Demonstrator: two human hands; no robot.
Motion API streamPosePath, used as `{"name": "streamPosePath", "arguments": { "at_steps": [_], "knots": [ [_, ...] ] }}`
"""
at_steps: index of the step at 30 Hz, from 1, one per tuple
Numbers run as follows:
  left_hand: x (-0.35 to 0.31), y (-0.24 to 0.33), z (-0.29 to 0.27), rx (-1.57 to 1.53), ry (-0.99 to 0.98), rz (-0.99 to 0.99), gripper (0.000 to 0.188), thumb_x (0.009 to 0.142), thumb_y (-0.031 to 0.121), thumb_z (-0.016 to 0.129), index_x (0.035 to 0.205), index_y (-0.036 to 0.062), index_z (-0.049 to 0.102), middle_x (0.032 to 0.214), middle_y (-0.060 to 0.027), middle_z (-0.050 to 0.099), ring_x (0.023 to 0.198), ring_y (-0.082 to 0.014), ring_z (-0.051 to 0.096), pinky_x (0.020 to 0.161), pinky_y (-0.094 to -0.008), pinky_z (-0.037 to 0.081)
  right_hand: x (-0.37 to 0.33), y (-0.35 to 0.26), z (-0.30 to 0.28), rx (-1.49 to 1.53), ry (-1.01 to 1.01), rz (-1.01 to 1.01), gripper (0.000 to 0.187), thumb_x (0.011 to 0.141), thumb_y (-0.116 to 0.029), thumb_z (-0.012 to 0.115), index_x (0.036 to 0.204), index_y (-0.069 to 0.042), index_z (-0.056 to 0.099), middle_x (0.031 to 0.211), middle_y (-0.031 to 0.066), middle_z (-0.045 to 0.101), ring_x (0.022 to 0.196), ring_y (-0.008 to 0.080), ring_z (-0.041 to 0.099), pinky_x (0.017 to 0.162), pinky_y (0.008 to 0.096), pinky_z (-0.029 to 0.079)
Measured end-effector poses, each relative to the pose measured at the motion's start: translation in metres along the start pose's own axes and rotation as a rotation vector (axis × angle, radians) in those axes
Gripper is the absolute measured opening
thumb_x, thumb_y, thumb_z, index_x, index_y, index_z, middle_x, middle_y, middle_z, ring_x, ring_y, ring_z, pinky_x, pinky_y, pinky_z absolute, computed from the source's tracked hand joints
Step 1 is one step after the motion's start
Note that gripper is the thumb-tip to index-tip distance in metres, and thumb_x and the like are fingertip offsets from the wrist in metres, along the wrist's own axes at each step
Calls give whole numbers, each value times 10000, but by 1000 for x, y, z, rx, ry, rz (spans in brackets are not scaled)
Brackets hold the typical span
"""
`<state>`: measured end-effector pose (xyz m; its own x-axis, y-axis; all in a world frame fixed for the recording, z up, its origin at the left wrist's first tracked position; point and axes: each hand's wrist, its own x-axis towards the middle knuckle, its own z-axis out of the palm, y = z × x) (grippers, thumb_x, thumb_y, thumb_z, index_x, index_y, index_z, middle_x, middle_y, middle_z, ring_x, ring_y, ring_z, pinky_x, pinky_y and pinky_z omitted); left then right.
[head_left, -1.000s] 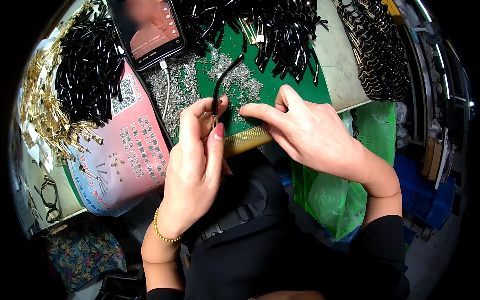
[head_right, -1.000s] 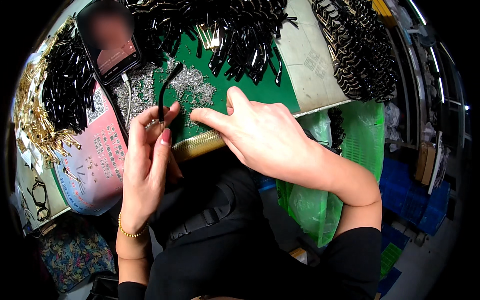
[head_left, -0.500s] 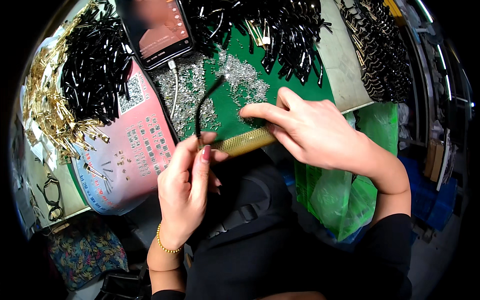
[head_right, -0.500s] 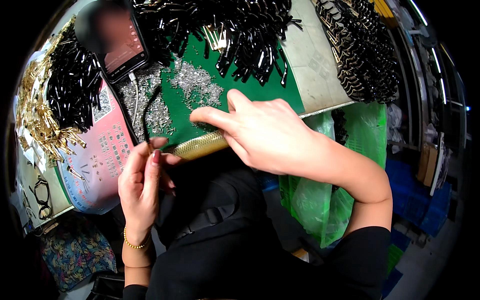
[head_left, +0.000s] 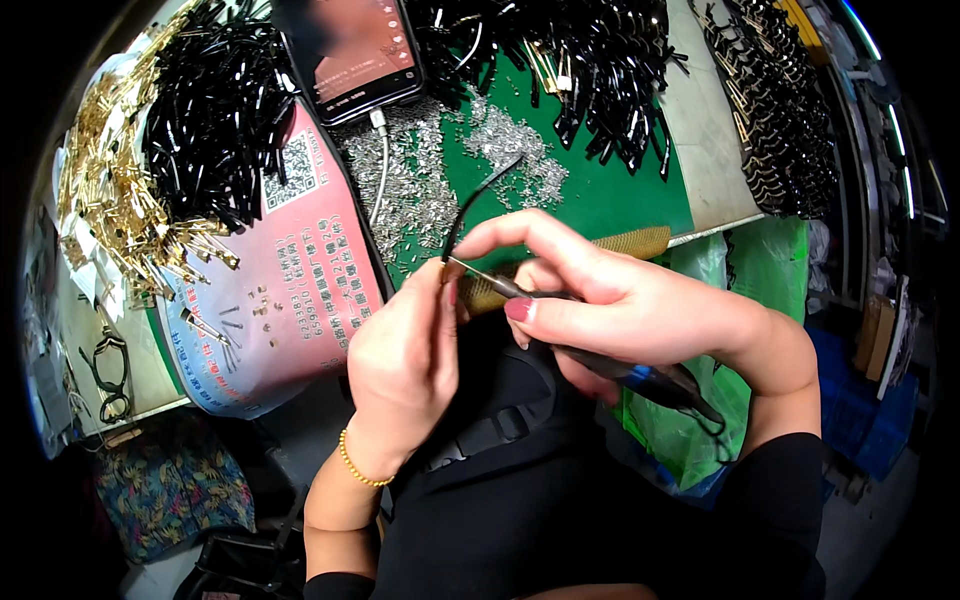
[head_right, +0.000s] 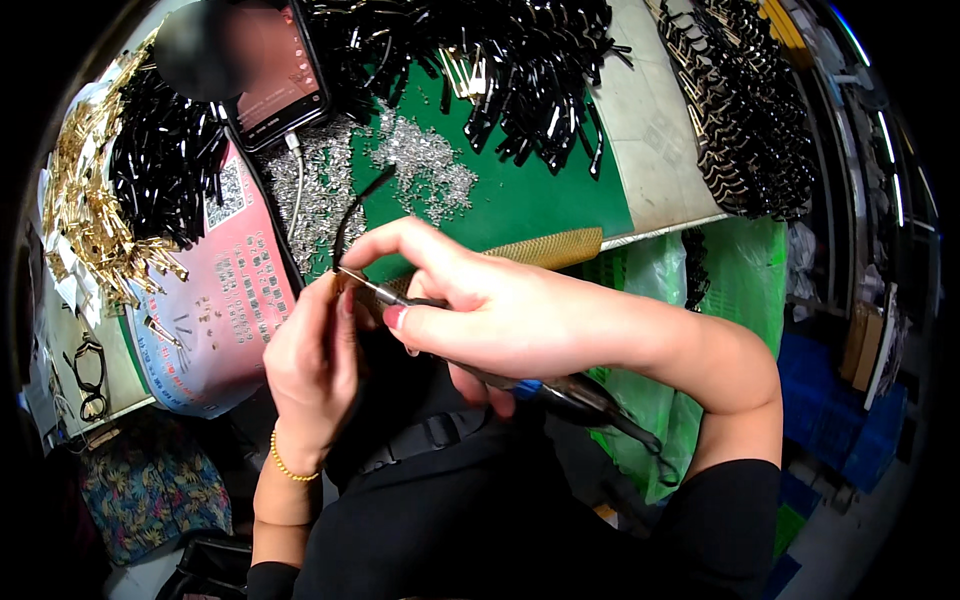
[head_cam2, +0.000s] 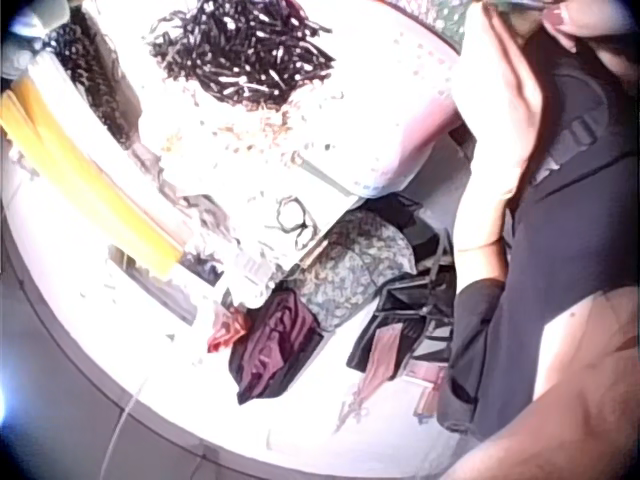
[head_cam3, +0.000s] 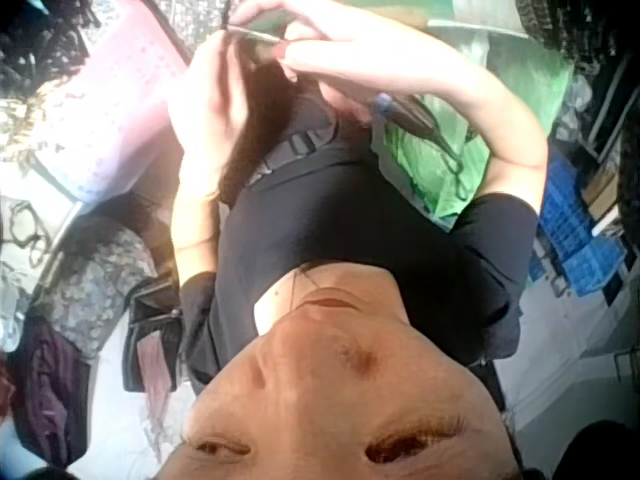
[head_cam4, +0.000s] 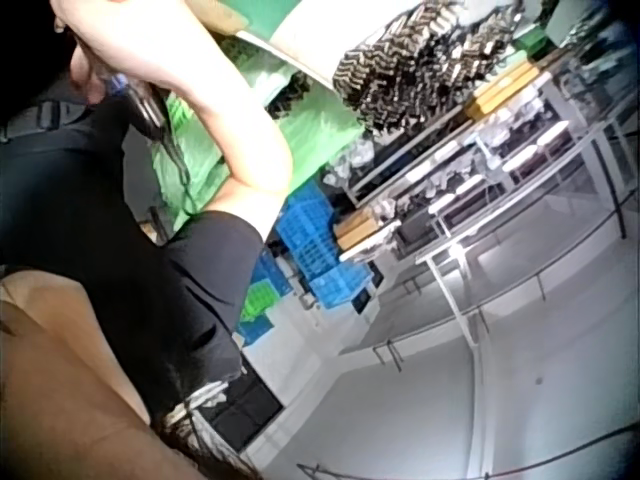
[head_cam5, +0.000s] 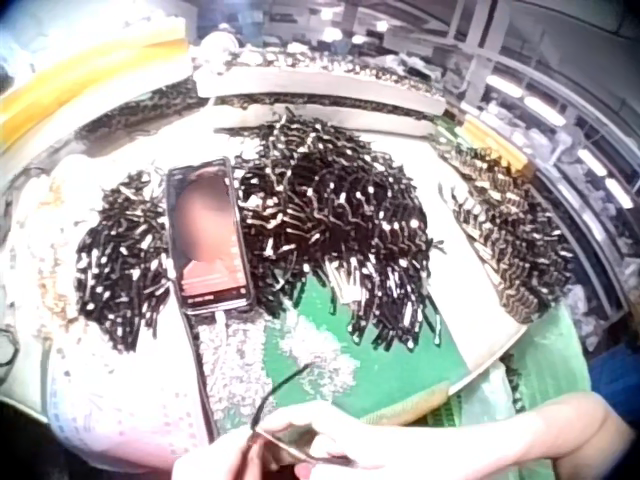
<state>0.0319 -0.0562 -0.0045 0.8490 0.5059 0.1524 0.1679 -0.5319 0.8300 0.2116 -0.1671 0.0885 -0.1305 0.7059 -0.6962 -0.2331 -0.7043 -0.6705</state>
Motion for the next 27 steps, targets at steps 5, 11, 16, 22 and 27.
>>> {"name": "streamPosePath", "arguments": {
  "at_steps": [5,11,16,22,27],
  "knots": [
    [-2,-13,5,202,96,317,286,876,-12,689,1143,-84,617,911,-162,705,716,-260,688,620,-340,540,-2,8,2,35,30,23,455,1026,-163,506,1389,-12,276,1027,133,584,617,204,624,523,327,514],
    [-27,-10,-61,-113,186,-56,368,930,-66,538,1289,11,558,959,-141,698,719,-218,691,663,-312,548,22,-10,28,-991,312,-489,348,978,-180,580,1247,1,453,1009,238,634,859,440,656,727,492,533],
    [-20,-56,-153,206,379,-188,194,909,-61,565,1086,-20,632,1022,-81,495,863,-135,522,740,-269,477,117,-49,35,-1411,621,-939,155,779,-6,618,883,102,580,827,244,621,691,381,666,606,447,573],
    [-20,-76,-179,360,112,-203,136,858,-60,666,987,-17,669,945,-83,502,872,-202,548,766,-308,474,162,-73,58,-1681,752,-727,237,737,-4,632,927,96,531,820,218,626,715,328,671,564,408,573],
    [-29,-72,-181,186,103,-178,299,833,-161,590,1090,-20,650,1054,-99,503,932,-206,556,802,-282,490,151,-62,58,-1671,862,-719,279,731,-79,725,954,79,671,939,124,599,904,241,628,586,310,585]
  ]
}}
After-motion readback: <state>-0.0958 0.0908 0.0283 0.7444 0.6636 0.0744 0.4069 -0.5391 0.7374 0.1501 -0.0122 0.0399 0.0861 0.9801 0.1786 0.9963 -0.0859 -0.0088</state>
